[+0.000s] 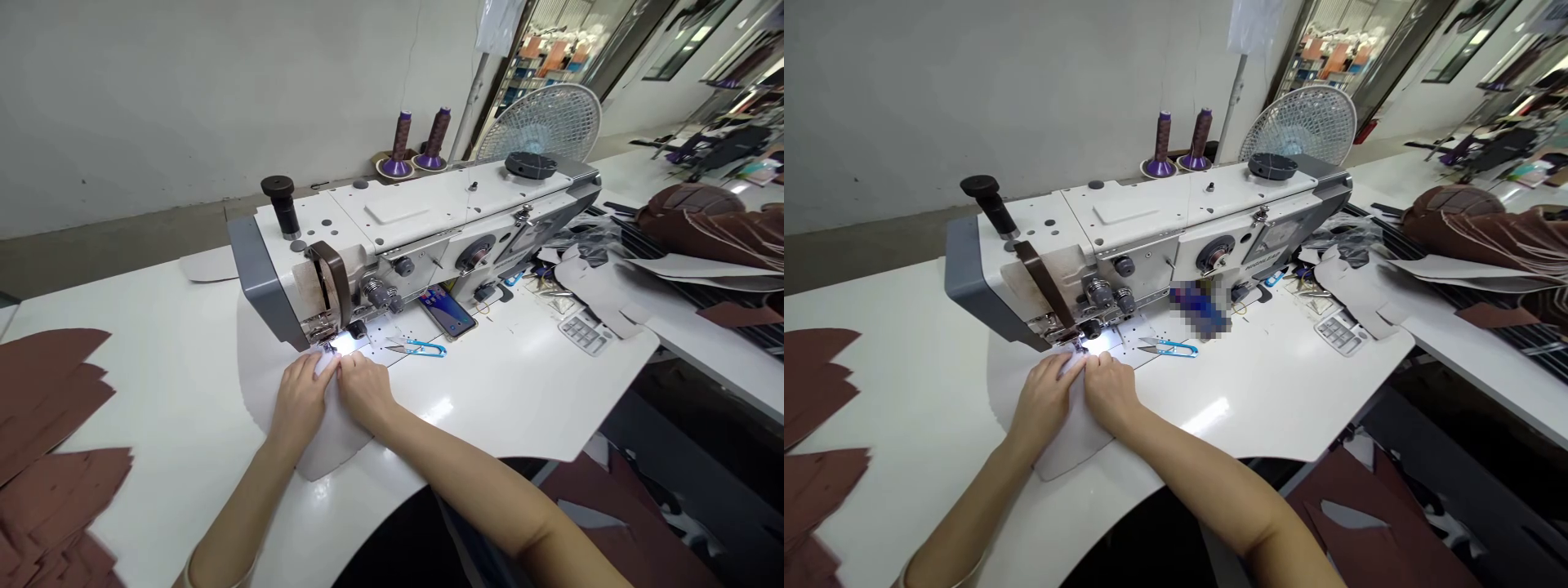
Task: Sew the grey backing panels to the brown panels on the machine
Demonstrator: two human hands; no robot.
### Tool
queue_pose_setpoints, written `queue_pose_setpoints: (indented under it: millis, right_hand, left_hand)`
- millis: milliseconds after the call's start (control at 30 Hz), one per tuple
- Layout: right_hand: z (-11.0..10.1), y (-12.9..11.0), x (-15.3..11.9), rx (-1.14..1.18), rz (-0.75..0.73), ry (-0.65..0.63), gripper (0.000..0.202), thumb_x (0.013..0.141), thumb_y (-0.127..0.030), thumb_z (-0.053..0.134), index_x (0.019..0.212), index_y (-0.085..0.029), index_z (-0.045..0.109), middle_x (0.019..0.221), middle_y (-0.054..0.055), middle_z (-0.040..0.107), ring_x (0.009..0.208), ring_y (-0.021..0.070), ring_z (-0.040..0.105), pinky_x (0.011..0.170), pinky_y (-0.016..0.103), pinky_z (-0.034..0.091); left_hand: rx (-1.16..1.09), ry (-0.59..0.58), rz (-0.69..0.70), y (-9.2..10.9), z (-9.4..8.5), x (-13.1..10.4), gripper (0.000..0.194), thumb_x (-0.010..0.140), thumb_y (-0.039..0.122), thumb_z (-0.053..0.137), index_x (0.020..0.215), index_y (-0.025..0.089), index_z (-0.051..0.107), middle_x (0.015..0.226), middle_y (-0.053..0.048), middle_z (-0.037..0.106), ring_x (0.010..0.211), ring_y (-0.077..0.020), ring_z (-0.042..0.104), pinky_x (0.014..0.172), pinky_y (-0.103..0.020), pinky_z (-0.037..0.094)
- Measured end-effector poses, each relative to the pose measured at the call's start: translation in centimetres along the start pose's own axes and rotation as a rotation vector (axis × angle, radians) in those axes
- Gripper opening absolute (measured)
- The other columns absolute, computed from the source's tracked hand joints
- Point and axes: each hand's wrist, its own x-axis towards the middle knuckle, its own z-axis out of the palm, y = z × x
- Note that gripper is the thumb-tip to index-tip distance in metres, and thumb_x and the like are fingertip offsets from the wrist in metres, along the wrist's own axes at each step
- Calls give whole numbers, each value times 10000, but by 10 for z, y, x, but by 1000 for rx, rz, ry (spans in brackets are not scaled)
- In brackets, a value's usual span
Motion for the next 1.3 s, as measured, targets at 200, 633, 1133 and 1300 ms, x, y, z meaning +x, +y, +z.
queue_pose_setpoints:
  millis: [200,633,1133,1300]
  right_hand:
    - [4,0,-3,-91,-160,73,171,912,-125,391,866,-166,551,805,71,577,786,204,524,607,289,363]
    - [4,-3,0,-118,-222,43,169,900,-113,419,966,-150,571,835,77,576,785,201,504,597,284,359]
    - [11,-5,10,-122,-214,73,176,880,-70,391,863,-147,549,798,81,569,756,201,508,588,278,380]
    - [8,-6,10,-119,-192,31,185,892,-73,380,899,-140,553,817,89,579,777,197,520,589,269,391]
  left_hand:
    - [15,-6,8,1,1,0,392,867,82,357,1146,177,615,1141,-144,602,1075,-269,519,889,-405,436]
    - [9,-46,-46,2,2,3,336,886,130,385,1146,166,596,1177,-131,585,1097,-268,491,912,-407,427]
    - [26,-18,-64,-4,6,4,363,862,93,380,1124,175,617,1174,-136,591,1122,-267,488,912,-416,438]
    - [14,-26,-81,-4,6,5,374,866,103,365,1122,183,626,1192,-145,583,1133,-272,481,931,-426,424]
